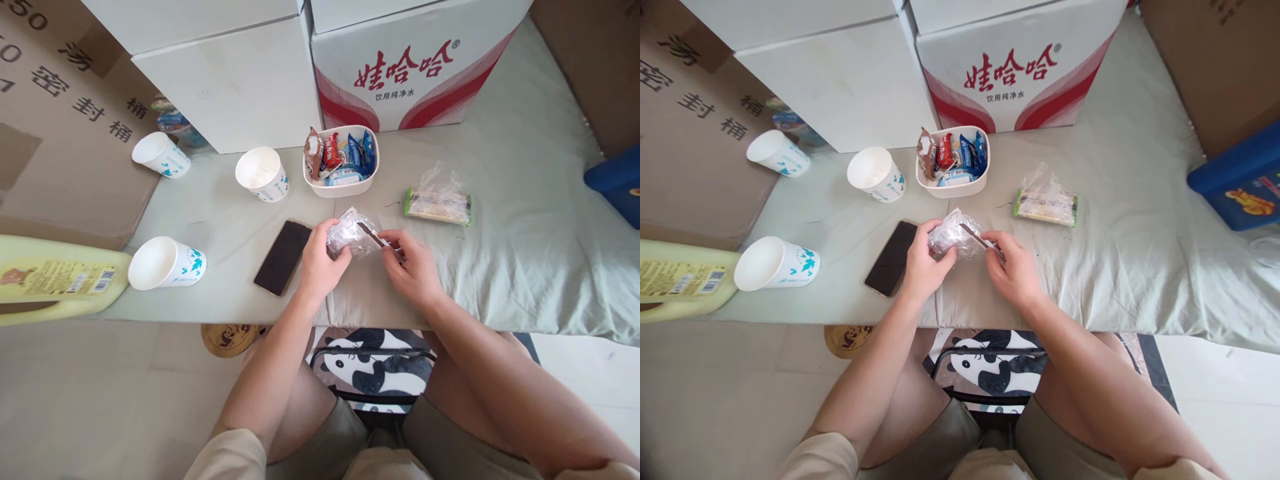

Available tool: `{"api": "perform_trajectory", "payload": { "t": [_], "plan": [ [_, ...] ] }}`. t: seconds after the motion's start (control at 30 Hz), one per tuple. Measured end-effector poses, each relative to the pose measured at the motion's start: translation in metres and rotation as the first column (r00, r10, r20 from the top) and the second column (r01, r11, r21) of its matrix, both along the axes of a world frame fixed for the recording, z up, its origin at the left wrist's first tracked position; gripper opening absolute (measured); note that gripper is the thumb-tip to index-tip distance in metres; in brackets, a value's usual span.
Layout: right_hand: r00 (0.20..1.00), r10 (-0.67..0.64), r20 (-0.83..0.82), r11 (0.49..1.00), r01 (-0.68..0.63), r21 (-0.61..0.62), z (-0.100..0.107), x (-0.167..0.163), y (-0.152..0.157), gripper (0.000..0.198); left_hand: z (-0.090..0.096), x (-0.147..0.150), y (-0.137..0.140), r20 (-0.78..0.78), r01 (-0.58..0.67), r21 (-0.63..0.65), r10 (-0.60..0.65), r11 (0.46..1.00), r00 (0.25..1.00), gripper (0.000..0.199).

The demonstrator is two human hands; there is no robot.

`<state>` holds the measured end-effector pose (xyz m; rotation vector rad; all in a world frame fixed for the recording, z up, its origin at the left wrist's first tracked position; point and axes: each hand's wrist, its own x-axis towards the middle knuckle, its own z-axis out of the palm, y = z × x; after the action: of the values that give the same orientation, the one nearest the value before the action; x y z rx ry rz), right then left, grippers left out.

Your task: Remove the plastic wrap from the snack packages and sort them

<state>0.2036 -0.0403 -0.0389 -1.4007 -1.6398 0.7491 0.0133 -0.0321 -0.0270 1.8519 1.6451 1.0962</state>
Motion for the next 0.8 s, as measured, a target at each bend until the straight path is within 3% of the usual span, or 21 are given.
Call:
{"api": "perform_trajectory", "payload": {
  "t": [0.2, 0.47, 0.63, 0.8],
  "plan": [
    [0.998, -0.065, -0.013, 0.998, 0.065, -0.023, 0.003, 0.005, 0.005, 0.026, 0.003, 0.0, -0.001, -0.008, -0.001, -0.007, 0.001, 1.0, 1.0, 0.044],
    [0.964, -0.186, -0.193, 0.983, 0.181, -0.044, -0.002, 0.016, 0.02, 0.039, -0.002, 0.0, -0.002, 0.067, -0.012, -0.036, 0.015, 0.999, 0.998, 0.046],
    [0.947, -0.212, -0.241, 0.976, 0.218, -0.002, -0.006, 0.037, 0.024, 0.046, -0.004, 0.003, -0.002, 0.132, 0.015, -0.036, -0.01, 0.999, 0.991, 0.054],
    [0.914, -0.328, -0.238, 0.942, 0.336, -0.008, -0.003, 0.063, 0.016, 0.04, -0.002, 0.016, -0.002, 0.158, 0.098, -0.007, -0.096, 0.995, 0.983, 0.056]
  ]
}}
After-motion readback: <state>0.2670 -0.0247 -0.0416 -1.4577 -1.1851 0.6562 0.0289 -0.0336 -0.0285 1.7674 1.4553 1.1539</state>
